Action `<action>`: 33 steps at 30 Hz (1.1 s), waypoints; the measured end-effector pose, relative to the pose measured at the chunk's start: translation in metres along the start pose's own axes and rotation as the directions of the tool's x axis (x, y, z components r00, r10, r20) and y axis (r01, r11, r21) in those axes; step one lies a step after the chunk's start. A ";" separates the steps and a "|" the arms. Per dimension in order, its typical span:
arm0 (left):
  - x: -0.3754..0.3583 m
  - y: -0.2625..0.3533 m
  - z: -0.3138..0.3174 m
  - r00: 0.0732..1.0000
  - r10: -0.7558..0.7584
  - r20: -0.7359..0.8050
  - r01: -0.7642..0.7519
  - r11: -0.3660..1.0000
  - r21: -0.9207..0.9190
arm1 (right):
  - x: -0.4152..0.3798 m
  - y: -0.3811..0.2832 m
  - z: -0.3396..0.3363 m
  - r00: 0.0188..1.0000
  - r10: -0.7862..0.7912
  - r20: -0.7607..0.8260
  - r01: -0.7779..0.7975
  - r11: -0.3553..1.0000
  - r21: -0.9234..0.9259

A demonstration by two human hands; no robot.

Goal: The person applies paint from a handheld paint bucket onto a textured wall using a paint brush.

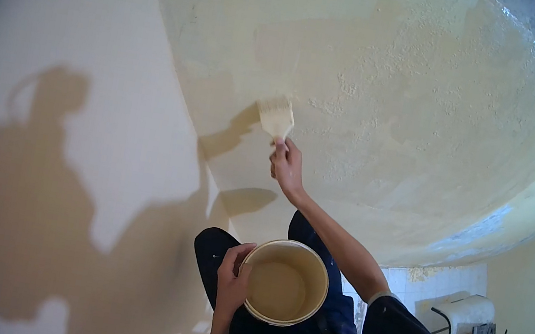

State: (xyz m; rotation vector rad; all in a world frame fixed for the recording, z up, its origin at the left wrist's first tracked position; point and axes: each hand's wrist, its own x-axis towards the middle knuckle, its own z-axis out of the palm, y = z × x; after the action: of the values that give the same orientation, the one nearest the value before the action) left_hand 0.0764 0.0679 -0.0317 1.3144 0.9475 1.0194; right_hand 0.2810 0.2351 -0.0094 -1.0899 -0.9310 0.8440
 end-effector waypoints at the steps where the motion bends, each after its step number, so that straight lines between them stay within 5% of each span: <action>1: -0.001 0.000 -0.001 1.000 0.001 -0.008 -0.001 1.000 -0.001 | -0.008 0.002 -0.002 1.000 0.001 0.008 -0.001 1.000 0.000; 4: 0.000 0.003 -0.002 1.000 0.003 0.003 -0.003 1.000 0.028 | -0.012 -0.010 -0.002 0.999 0.045 -0.010 -0.045 0.996 -0.076; 6: -0.001 0.006 0.000 0.999 -0.037 0.001 0.037 0.999 0.035 | 0.000 -0.039 0.007 0.983 -0.183 -0.004 0.181 0.979 -0.091; 11: 0.000 0.008 0.002 1.000 -0.023 0.010 0.023 0.998 0.054 | 0.041 -0.103 0.024 0.941 -0.338 -0.037 0.337 0.941 -0.034; 14: -0.001 0.005 0.002 0.999 -0.034 -0.004 0.034 0.998 0.061 | 0.049 -0.063 0.013 0.931 -0.361 -0.060 0.355 0.931 -0.082; 21: -0.003 0.007 -0.001 1.000 0.001 -0.017 0.000 0.999 0.047 | -0.018 0.016 -0.021 1.000 0.023 -0.021 -0.025 0.997 -0.073; 26: 0.001 0.000 0.000 1.000 -0.007 -0.006 0.008 0.998 0.060 | 0.017 -0.053 -0.003 0.946 -0.324 -0.010 0.320 0.937 -0.137; 29: 0.003 0.004 0.004 1.000 -0.014 -0.001 0.014 0.997 0.072 | 0.038 -0.081 0.005 0.943 -0.325 -0.066 0.317 0.942 -0.113; 33: -0.001 0.007 0.005 1.000 -0.019 -0.014 0.020 0.999 0.044 | 0.033 -0.010 -0.003 0.968 -0.251 -0.002 0.251 0.967 -0.051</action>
State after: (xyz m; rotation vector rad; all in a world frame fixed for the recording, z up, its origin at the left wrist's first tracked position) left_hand 0.0803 0.0659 -0.0249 1.3339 0.9966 0.9988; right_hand 0.2974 0.2611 0.0063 -0.9926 -1.0629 0.6093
